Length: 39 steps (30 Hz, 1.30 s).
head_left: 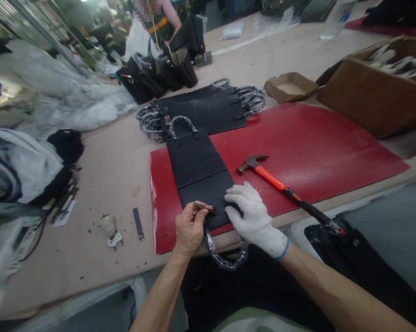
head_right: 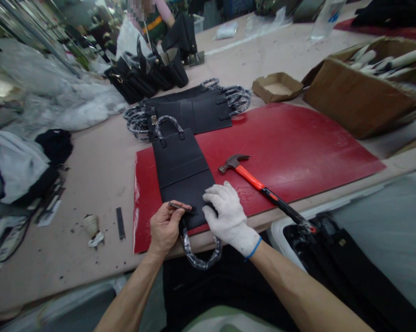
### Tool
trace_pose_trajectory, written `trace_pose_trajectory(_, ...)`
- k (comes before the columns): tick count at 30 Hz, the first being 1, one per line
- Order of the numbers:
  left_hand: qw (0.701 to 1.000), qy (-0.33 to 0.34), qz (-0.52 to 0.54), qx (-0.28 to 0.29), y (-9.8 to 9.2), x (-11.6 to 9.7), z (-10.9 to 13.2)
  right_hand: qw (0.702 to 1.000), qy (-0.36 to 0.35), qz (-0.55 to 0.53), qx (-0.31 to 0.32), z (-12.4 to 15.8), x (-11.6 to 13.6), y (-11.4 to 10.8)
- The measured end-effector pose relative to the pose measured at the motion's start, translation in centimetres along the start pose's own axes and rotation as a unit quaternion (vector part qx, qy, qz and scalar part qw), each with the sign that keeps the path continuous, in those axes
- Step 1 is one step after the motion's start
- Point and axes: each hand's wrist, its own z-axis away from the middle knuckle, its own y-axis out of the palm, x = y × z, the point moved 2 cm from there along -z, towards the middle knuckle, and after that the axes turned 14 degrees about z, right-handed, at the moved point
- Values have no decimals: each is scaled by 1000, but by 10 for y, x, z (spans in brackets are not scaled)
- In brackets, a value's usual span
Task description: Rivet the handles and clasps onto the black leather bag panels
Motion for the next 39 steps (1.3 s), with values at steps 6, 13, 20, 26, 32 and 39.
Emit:
trace_pose_trajectory(6,995,65,-71,21,3,-4,2,1000,-7,-9,10,1,0,-1)
trace_pose_trajectory(13,959,211,-170,82,9,-4,7,998,-7,-63,11,0,-4,-5)
trace_pose_trajectory(20,987,116,-105,39,7,-1,3,998,31,52,-1,-5,-32,-51)
trace_pose_trajectory(26,996,55,-65,20,8,-1,-1,941,119,292,121,-6,-71,-86)
trace_pose_trajectory(32,984,122,-114,54,9,-1,3,868,219,329,302,-16,-72,-92)
trace_pose_trajectory(39,962,191,-149,125,9,-2,4,847,400,-74,342,-14,-64,-91)
